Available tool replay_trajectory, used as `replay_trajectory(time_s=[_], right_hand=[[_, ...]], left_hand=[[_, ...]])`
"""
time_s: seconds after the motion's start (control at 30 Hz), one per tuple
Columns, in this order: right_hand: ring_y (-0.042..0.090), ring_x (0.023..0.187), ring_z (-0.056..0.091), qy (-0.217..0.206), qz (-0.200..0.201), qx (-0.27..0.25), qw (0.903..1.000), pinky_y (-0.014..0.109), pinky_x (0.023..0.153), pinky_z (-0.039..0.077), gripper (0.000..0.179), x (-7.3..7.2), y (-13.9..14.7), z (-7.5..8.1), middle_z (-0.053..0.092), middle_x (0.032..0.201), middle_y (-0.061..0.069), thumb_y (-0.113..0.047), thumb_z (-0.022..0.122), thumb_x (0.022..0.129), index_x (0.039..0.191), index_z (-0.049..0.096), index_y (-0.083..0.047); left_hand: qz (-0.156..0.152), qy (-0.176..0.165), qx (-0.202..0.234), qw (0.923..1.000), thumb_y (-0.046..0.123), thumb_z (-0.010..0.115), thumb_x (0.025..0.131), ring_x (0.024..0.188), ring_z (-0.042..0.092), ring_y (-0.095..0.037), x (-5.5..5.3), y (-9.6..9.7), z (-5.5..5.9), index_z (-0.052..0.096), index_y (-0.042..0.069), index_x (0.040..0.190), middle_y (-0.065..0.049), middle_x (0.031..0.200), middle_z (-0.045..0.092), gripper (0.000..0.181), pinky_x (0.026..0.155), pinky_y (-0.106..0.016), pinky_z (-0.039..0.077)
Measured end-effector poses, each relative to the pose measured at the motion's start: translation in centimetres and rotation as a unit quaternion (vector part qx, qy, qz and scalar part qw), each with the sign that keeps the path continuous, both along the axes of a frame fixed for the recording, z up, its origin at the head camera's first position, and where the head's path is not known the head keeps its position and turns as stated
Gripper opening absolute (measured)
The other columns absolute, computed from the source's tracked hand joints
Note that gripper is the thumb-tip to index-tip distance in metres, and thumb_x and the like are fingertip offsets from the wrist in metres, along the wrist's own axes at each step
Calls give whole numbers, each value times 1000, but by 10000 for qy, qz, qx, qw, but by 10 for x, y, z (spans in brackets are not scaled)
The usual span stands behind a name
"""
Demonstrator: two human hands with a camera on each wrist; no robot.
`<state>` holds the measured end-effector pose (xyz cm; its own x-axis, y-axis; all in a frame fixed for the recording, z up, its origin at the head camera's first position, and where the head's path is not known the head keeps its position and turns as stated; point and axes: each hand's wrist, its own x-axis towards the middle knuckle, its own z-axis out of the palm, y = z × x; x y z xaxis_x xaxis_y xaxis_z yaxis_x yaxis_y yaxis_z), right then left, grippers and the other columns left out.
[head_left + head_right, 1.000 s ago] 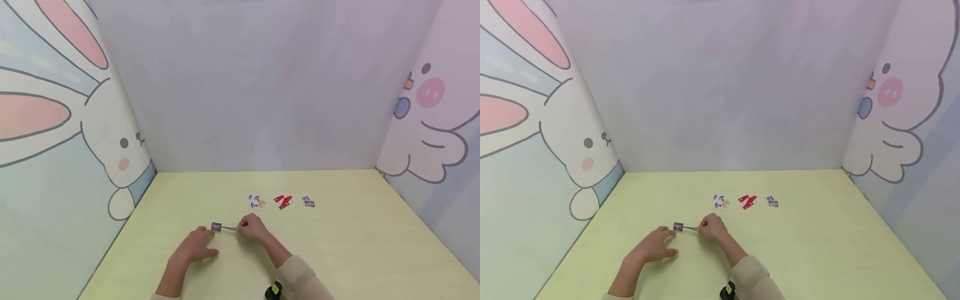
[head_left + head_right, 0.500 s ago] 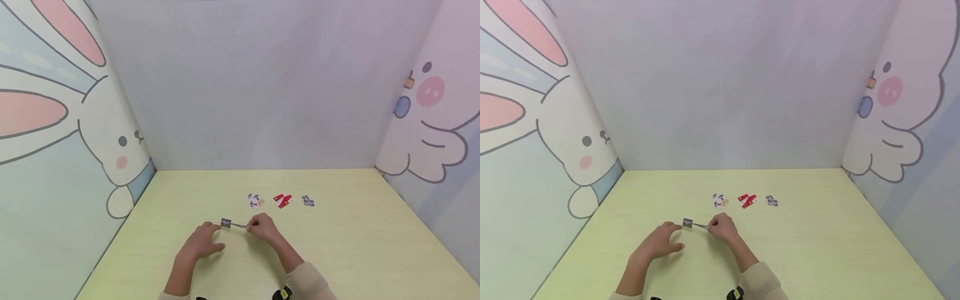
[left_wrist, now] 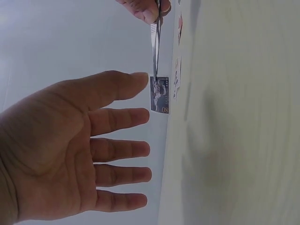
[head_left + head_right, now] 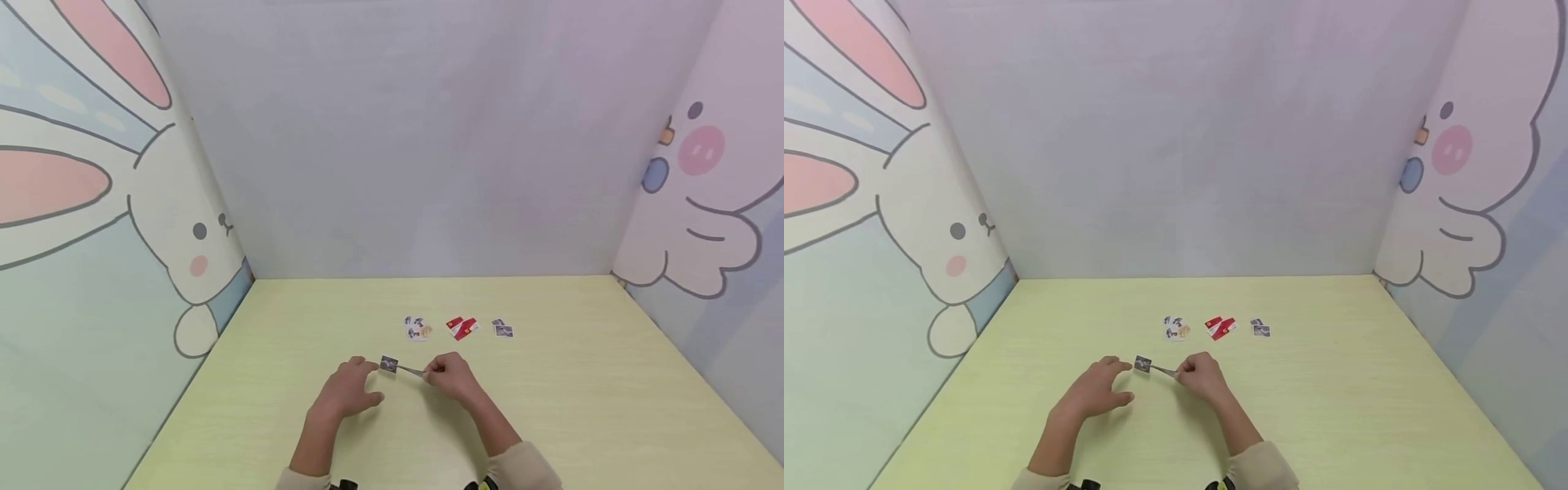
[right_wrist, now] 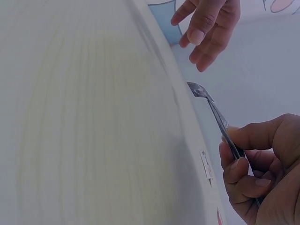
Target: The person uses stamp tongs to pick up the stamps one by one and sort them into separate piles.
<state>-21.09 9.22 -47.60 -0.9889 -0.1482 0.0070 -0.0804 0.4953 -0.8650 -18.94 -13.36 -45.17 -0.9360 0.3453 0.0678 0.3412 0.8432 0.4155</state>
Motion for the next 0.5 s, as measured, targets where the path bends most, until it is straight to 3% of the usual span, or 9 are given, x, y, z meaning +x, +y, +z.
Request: replay_trajectory(time_s=[0.5], right_hand=[[18, 64, 46, -247, -456, -165, 9985, 28, 54, 40, 5, 4, 23, 0, 55, 69, 4, -3, 65, 82, 81, 67, 2]], left_hand=[[-10, 256, -136, 9996, 30, 72, 76, 108, 50, -39, -5, 16, -10, 61, 6, 118, -20, 124, 51, 49, 84, -51, 44]])
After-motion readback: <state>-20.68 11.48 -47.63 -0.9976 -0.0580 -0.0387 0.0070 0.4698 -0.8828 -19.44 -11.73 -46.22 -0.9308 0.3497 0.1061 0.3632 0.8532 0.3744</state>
